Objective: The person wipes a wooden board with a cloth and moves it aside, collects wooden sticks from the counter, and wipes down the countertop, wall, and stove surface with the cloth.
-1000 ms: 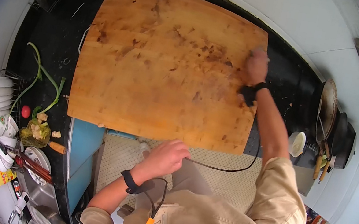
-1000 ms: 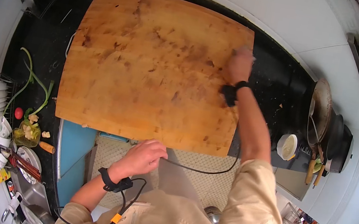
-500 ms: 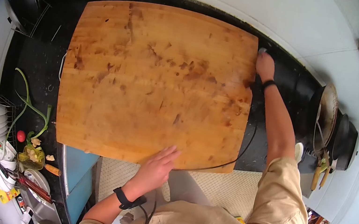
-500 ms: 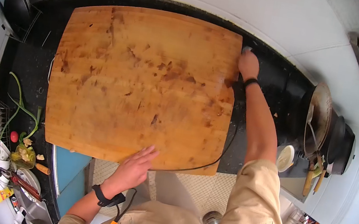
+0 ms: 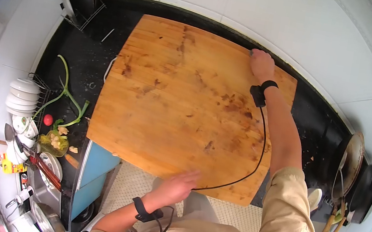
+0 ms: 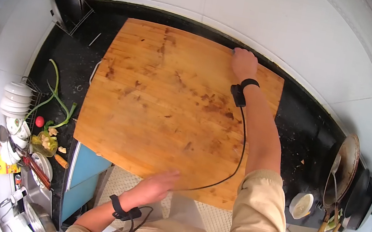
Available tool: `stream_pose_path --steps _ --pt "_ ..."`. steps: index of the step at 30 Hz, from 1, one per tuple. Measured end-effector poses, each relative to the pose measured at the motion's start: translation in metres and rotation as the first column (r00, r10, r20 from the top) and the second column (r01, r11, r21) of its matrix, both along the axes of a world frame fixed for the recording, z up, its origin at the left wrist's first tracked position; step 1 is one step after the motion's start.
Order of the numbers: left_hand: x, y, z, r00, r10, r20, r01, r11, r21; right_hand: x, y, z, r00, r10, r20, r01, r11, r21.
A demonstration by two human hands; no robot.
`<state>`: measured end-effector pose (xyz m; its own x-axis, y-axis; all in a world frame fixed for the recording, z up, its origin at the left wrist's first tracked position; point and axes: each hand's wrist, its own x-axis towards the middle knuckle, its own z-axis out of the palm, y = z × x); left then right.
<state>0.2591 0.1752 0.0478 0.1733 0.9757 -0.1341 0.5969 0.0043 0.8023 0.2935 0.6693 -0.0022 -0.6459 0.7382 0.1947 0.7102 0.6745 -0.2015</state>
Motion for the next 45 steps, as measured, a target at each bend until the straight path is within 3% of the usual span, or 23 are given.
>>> stream_pose_path --steps 2,5,9,12,13,15,17,19,21,23,24,26,28,29,32,33,34,36,37,41,43,44,45 --pt "-0.005 -0.004 0.001 1.0 0.001 0.025 -0.001 1.0 -0.002 0.003 -0.001 -0.007 0.995 -0.075 0.068 0.079 0.995 -0.053" --pt "-0.015 -0.002 0.001 0.994 0.01 0.11 -0.01 1.0 -0.002 0.021 -0.005 -0.016 0.983 -0.081 -0.162 0.064 0.992 -0.11" --pt "-0.032 0.004 -0.004 0.976 -0.002 0.219 -0.007 0.999 0.038 0.04 -0.028 -0.002 0.995 -0.061 -0.078 0.053 0.993 -0.103" --pt "-0.047 0.009 -0.006 0.963 -0.105 0.25 0.108 0.994 0.001 0.042 -0.05 0.005 0.981 0.046 -0.187 0.003 0.968 0.252" --pt "-0.052 0.012 -0.007 0.957 -0.157 0.243 0.176 0.983 -0.059 0.044 -0.054 0.006 0.982 0.047 -0.18 0.002 0.966 0.26" --pt "-0.059 0.017 -0.011 0.961 -0.13 0.245 0.146 0.988 -0.049 0.044 -0.059 0.009 0.987 -0.14 -0.079 0.149 0.981 0.123" --pt "-0.068 0.022 -0.021 0.963 -0.108 0.249 0.123 0.991 -0.047 0.031 -0.052 0.011 0.978 -0.177 -0.109 0.187 0.978 0.09" --pt "-0.079 0.034 -0.031 0.97 -0.138 0.198 0.172 0.971 -0.166 0.004 -0.043 0.029 0.967 -0.216 -0.134 0.225 0.972 0.061" --pt "-0.098 0.046 -0.021 0.957 -0.111 0.267 0.169 0.964 -0.205 -0.054 -0.037 0.047 0.975 -0.072 -0.21 0.112 0.976 0.184" --pt "-0.11 0.052 -0.025 0.94 -0.092 0.327 0.176 0.955 -0.239 -0.133 -0.048 0.063 0.926 0.055 -0.372 0.008 0.986 0.167" --pt "-0.111 0.05 -0.038 0.921 -0.107 0.375 0.201 0.954 -0.222 -0.172 -0.057 0.076 0.967 0.117 -0.226 -0.08 0.982 0.17" --pt "-0.111 0.05 -0.05 0.893 -0.145 0.425 0.245 0.951 -0.191 -0.25 -0.031 0.029 0.818 0.38 -0.432 -0.277 0.918 0.283" --pt "-0.114 0.049 -0.054 0.765 -0.011 0.644 0.21 0.949 -0.234 -0.306 -0.04 0.032 0.817 0.443 -0.369 -0.397 0.897 0.196" --pt "-0.115 0.049 -0.052 0.771 -0.02 0.637 0.212 0.951 -0.226 -0.337 -0.026 -0.004 0.839 0.448 -0.308 -0.407 0.893 0.19" --pt "-0.117 0.049 -0.046 0.742 0.055 0.668 0.167 0.95 -0.263 -0.364 -0.04 -0.006 0.865 0.423 -0.271 -0.409 0.906 0.108" --pt "-0.116 0.049 -0.048 0.738 0.076 0.67 0.236 0.902 -0.362 -0.356 -0.047 -0.007 0.897 0.428 -0.113 -0.414 0.901 0.128" --pt "-0.114 0.05 -0.048 0.736 0.097 0.67 0.302 0.838 -0.454 -0.347 -0.051 -0.006 0.897 0.428 -0.111 -0.415 0.901 0.124" --pt "-0.117 0.056 -0.043 0.781 0.035 0.623 0.31 0.844 -0.437 -0.328 -0.048 0.0 0.858 0.443 0.26 -0.45 0.892 -0.036" --pt "-0.119 0.058 -0.042 0.825 -0.022 0.565 0.314 0.849 -0.425 -0.315 -0.044 -0.008 0.901 0.408 0.148 -0.372 0.902 -0.22" --pt "-0.113 0.05 -0.041 0.815 0.046 0.578 0.255 0.867 -0.428 -0.264 -0.027 -0.001 0.912 0.405 0.061 -0.382 0.895 -0.23" --pt "-0.11 0.048 -0.042 0.829 0.043 0.558 0.203 0.906 -0.372 -0.221 -0.022 0.029 0.821 0.489 0.294 -0.452 0.872 -0.188" --pt "-0.108 0.048 -0.04 0.828 0.048 0.558 0.2 0.905 -0.375 -0.194 -0.004 -0.004 0.865 0.438 0.245 -0.439 0.897 -0.054" --pt "-0.105 0.047 -0.037 0.865 0.011 0.502 0.199 0.91 -0.363 -0.155 0.0 -0.005 0.901 0.406 0.154 -0.4 0.914 -0.072"
